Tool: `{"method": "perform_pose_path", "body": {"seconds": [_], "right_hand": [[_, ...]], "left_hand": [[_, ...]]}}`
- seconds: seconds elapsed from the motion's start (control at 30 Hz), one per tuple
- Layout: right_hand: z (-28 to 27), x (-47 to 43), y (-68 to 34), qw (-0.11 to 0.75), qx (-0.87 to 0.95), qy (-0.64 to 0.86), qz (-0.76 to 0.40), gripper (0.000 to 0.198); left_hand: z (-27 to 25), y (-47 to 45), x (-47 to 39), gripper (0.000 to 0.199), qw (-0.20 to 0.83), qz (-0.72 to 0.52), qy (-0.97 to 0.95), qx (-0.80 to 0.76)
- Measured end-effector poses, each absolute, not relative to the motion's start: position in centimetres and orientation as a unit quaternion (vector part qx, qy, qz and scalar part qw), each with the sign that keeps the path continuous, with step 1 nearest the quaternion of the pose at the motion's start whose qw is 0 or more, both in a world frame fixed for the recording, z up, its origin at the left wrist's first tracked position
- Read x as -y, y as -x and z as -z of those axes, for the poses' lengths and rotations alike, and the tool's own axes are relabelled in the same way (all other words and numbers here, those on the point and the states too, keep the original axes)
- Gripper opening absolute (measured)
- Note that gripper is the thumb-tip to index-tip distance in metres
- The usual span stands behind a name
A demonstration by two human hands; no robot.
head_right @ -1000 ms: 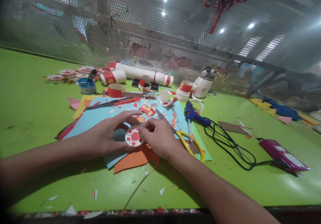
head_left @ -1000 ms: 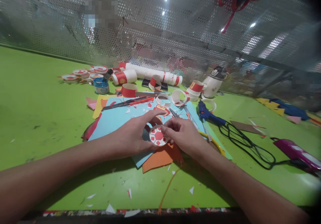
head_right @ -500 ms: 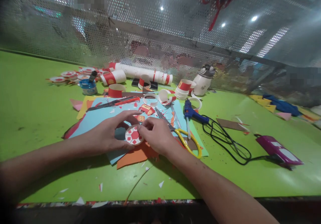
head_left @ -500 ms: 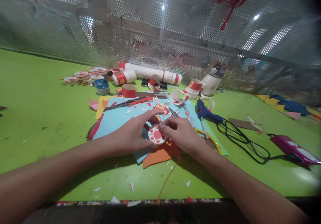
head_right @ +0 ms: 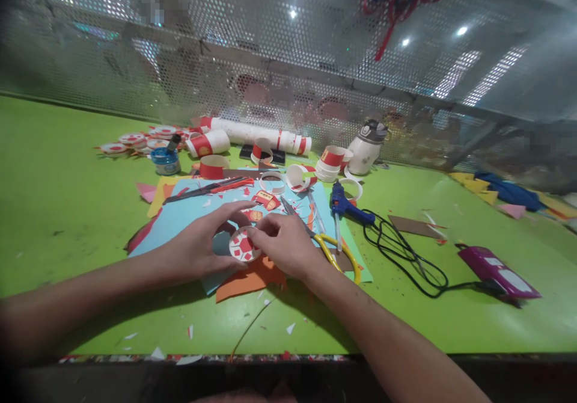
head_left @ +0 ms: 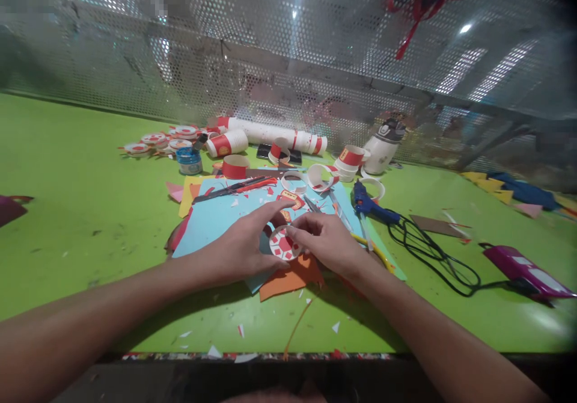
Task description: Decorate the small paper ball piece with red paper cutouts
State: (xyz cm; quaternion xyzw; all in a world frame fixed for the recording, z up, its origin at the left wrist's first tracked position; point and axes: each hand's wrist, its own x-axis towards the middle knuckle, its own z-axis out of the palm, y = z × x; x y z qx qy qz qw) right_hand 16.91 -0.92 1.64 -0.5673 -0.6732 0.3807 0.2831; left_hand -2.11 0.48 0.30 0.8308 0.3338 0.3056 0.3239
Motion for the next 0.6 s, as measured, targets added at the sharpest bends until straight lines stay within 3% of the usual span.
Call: {"method": "perform_pose_path", "body": {"seconds": [0.3,0.6], "right_hand": [[-1.73,1.16,-16.12,0.310,0.635,0.564,-0.427,0.014],[-2.02,1.43,-15.88,0.365,0.559,0.539,-0.514,0.013]], "left_hand": [[-0.57,2.01,0.21,0.074,0.273,-0.320,-0.855,-0.302],[-0.79,2.02,-0.12,0.075,0.307,-0.324,-0.839,-0.313]]}}
